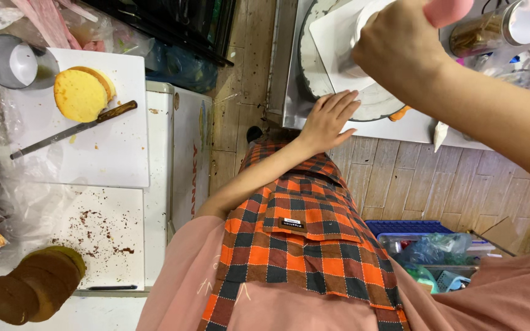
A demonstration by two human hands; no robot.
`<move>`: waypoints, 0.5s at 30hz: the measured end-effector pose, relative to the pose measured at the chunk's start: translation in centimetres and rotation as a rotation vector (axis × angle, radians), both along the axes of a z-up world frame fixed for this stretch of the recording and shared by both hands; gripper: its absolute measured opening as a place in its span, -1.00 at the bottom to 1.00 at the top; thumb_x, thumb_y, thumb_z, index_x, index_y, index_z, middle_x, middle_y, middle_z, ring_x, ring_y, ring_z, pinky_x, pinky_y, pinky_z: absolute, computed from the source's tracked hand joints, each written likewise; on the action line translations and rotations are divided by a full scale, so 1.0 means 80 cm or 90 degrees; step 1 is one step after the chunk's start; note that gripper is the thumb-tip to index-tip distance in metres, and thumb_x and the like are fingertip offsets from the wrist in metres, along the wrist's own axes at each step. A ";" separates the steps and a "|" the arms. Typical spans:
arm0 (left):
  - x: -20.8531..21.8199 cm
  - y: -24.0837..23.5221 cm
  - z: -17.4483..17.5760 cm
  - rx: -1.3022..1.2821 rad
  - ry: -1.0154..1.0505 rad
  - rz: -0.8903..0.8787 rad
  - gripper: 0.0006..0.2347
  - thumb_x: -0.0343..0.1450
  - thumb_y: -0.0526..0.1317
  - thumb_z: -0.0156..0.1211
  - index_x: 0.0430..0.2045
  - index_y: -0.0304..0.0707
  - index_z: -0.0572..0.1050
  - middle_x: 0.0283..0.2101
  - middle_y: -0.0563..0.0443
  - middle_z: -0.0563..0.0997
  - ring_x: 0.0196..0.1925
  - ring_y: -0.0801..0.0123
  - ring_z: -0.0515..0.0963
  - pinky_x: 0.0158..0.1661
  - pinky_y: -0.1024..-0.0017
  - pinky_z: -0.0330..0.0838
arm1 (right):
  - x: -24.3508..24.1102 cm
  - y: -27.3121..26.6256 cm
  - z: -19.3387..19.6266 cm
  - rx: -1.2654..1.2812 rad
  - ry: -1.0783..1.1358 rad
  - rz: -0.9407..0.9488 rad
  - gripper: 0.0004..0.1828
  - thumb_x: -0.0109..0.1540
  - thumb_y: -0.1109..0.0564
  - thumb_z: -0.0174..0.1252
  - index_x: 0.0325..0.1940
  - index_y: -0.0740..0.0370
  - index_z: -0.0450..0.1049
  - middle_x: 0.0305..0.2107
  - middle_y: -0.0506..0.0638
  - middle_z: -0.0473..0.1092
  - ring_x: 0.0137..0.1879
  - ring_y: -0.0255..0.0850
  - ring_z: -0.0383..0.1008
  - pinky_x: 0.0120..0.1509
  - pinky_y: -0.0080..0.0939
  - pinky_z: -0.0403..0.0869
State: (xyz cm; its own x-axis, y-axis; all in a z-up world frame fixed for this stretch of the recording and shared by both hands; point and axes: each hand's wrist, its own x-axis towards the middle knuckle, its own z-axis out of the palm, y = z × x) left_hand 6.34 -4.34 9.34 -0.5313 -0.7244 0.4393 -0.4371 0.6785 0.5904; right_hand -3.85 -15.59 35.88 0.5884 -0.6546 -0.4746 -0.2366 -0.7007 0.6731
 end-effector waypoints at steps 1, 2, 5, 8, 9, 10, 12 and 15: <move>0.003 -0.004 0.000 -0.009 -0.018 0.003 -0.44 0.41 0.02 0.28 0.24 -0.29 0.32 0.38 -0.12 0.31 0.44 0.16 0.25 0.38 0.08 0.12 | 0.000 -0.005 0.003 -0.005 0.008 0.012 -0.91 0.05 0.10 0.29 -0.56 0.03 0.59 -0.57 -0.15 0.48 -0.36 -0.25 0.52 -0.26 -0.14 0.34; 0.007 -0.006 -0.001 -0.017 -0.038 0.006 -0.42 0.43 0.03 0.28 0.28 -0.30 0.31 0.39 -0.10 0.31 0.45 0.18 0.23 0.40 0.08 0.11 | 0.001 -0.009 0.005 -0.010 0.015 0.023 -0.92 0.06 0.11 0.29 -0.56 0.03 0.59 -0.58 -0.15 0.48 -0.37 -0.25 0.52 -0.25 -0.12 0.34; 0.014 -0.011 -0.005 -0.009 -0.048 0.031 -0.44 0.41 0.02 0.27 0.27 -0.26 0.33 0.35 -0.07 0.35 0.44 0.21 0.27 0.39 0.07 0.11 | -0.002 -0.023 0.011 -0.013 -0.132 -0.037 -0.94 0.05 0.19 0.31 -0.46 0.04 0.59 -0.60 -0.14 0.49 -0.44 -0.28 0.52 -0.51 -0.22 0.33; 0.017 -0.020 -0.009 -0.017 -0.047 0.056 -0.47 0.44 0.01 0.25 0.27 -0.26 0.33 0.33 -0.06 0.40 0.43 0.22 0.29 0.42 0.05 0.07 | -0.005 -0.011 0.010 0.010 -0.106 -0.046 -0.94 0.09 0.13 0.30 -0.49 0.06 0.60 -0.54 -0.09 0.50 -0.31 -0.21 0.53 -0.15 -0.14 0.37; 0.019 -0.020 -0.010 -0.017 -0.047 0.064 -0.48 0.45 0.01 0.25 0.26 -0.24 0.34 0.32 -0.05 0.41 0.44 0.23 0.30 0.42 0.04 0.06 | -0.004 -0.008 0.008 0.016 -0.057 -0.034 -0.96 0.05 0.12 0.30 -0.51 0.06 0.60 -0.54 -0.09 0.50 -0.33 -0.21 0.53 -0.23 -0.15 0.37; 0.019 -0.023 -0.011 -0.019 -0.046 0.072 -0.50 0.46 0.01 0.24 0.25 -0.23 0.35 0.31 -0.03 0.43 0.44 0.25 0.31 0.43 0.03 0.05 | -0.003 -0.007 0.005 0.019 -0.007 -0.022 -0.96 0.01 0.11 0.30 -0.52 0.07 0.61 -0.55 -0.09 0.51 -0.36 -0.21 0.53 -0.30 -0.17 0.36; 0.023 -0.026 -0.012 -0.019 -0.041 0.080 -0.52 0.47 0.01 0.23 0.23 -0.22 0.36 0.30 -0.02 0.45 0.44 0.25 0.32 0.44 0.02 0.04 | -0.005 -0.010 0.004 0.008 -0.008 0.015 -0.96 0.00 0.11 0.30 -0.50 0.07 0.61 -0.53 -0.09 0.51 -0.34 -0.23 0.54 -0.32 -0.20 0.36; 0.030 -0.035 -0.011 -0.027 -0.028 0.081 -0.55 0.46 0.00 0.24 0.17 -0.24 0.40 0.27 -0.03 0.47 0.43 0.23 0.32 0.42 -0.02 0.03 | -0.008 -0.024 0.005 -0.013 -0.109 0.010 -0.97 0.05 0.14 0.31 -0.44 0.08 0.60 -0.51 -0.08 0.51 -0.32 -0.23 0.54 -0.31 -0.21 0.38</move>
State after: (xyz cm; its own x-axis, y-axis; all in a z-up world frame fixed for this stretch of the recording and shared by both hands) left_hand 8.74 -7.12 8.47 -0.4554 -0.7689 0.4487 -0.5465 0.6393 0.5409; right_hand -4.51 -17.48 36.31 0.6693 -0.6538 -0.3529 -0.3388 -0.6913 0.6382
